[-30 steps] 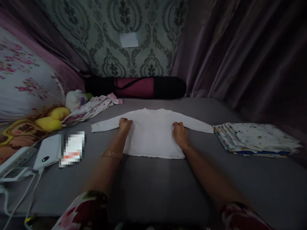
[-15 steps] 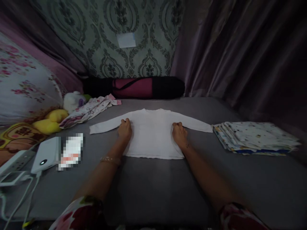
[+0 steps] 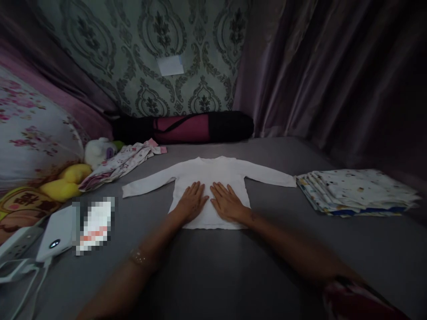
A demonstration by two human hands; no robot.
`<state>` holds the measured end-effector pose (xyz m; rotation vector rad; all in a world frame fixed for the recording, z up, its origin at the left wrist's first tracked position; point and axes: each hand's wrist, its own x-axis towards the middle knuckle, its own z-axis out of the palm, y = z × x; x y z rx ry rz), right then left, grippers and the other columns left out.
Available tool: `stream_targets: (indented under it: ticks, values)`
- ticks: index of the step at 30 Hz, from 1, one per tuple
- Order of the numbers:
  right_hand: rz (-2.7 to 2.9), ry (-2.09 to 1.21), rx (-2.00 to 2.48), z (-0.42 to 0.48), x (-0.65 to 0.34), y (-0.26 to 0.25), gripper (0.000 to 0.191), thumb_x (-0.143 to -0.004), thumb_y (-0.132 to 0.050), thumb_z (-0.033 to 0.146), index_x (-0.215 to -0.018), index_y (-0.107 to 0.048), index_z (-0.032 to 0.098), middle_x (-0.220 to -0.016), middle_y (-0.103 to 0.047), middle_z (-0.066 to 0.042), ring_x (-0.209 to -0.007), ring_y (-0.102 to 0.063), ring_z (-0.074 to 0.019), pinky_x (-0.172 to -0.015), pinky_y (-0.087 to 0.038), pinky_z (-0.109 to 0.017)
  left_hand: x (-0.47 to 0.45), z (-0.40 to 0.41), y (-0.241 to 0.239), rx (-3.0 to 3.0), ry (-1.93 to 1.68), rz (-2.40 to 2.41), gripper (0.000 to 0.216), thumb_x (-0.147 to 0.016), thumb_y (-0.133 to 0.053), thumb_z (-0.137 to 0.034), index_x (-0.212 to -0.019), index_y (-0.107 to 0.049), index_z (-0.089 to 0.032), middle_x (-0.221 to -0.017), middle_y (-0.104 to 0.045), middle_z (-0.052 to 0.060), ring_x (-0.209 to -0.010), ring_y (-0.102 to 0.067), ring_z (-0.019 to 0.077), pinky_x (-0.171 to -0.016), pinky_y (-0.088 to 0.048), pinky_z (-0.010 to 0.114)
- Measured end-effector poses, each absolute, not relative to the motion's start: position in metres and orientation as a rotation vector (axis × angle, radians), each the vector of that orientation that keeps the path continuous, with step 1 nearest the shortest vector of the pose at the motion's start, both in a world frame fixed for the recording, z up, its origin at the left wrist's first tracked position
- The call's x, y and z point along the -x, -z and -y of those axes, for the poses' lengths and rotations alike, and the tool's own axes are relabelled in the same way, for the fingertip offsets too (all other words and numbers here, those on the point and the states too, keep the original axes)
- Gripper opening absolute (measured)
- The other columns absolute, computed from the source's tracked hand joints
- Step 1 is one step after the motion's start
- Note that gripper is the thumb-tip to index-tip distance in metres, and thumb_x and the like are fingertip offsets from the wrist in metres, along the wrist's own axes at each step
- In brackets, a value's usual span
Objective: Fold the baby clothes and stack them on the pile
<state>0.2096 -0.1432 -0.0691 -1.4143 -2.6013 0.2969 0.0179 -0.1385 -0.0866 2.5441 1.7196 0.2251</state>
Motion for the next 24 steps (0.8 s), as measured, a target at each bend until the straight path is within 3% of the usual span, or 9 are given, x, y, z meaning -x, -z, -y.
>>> stream_targets:
  ticks: [5,10,17,24]
  values:
    - [2.496,-0.305,1.648,0.105,-0.222,0.071,0.061,-0.101,-0.021,0.044,-0.152,-0.03,0.011,-0.16,-0.022,-0.012,-0.148,-0.016,-0.0273,-0.118,-0.01,-0.052,0.005,0.12,0.087,-2.422,-0.196,-2.086,0.063,-0.099,-0.028,-0.047,-0.145,-0.039,-0.006,-0.153,-0.035,0.022,-0.144,-0.028,0.0328,-0.116,-0.025,0.05]
    - [2.418,-0.252,1.776,0.093,-0.23,0.07,0.063,-0.101,-0.021,0.046,-0.152,-0.029,0.01,-0.16,-0.021,-0.015,-0.148,-0.015,-0.0296,-0.118,-0.01,-0.053,0.011,0.116,0.087,-2.412,-0.178,-2.106,0.065,-0.099,-0.025,-0.047,-0.146,-0.037,-0.003,-0.153,-0.035,0.023,-0.144,-0.028,0.0341,-0.116,-0.025,0.052]
    - [2.623,-0.408,1.521,0.148,-0.249,0.062,0.067,-0.099,-0.027,0.053,-0.153,-0.027,0.014,-0.161,-0.015,-0.016,-0.149,-0.009,-0.0315,-0.118,-0.006,-0.055,0.013,0.139,0.085,-2.489,-0.092,-1.986,0.065,-0.099,-0.019,-0.048,-0.149,-0.035,-0.008,-0.156,-0.03,0.02,-0.146,-0.024,0.0311,-0.118,-0.016,0.055]
    - [2.739,-0.713,1.228,0.211,-0.283,0.039,0.061,-0.099,-0.038,0.047,-0.152,-0.031,0.018,-0.161,-0.014,-0.013,-0.149,-0.006,-0.027,-0.12,-0.007,-0.048,0.02,0.174,0.081,-2.555,0.0,-1.738,0.064,-0.098,-0.025,-0.05,-0.15,-0.032,-0.015,-0.157,-0.028,0.018,-0.146,-0.024,0.0299,-0.116,-0.024,0.055]
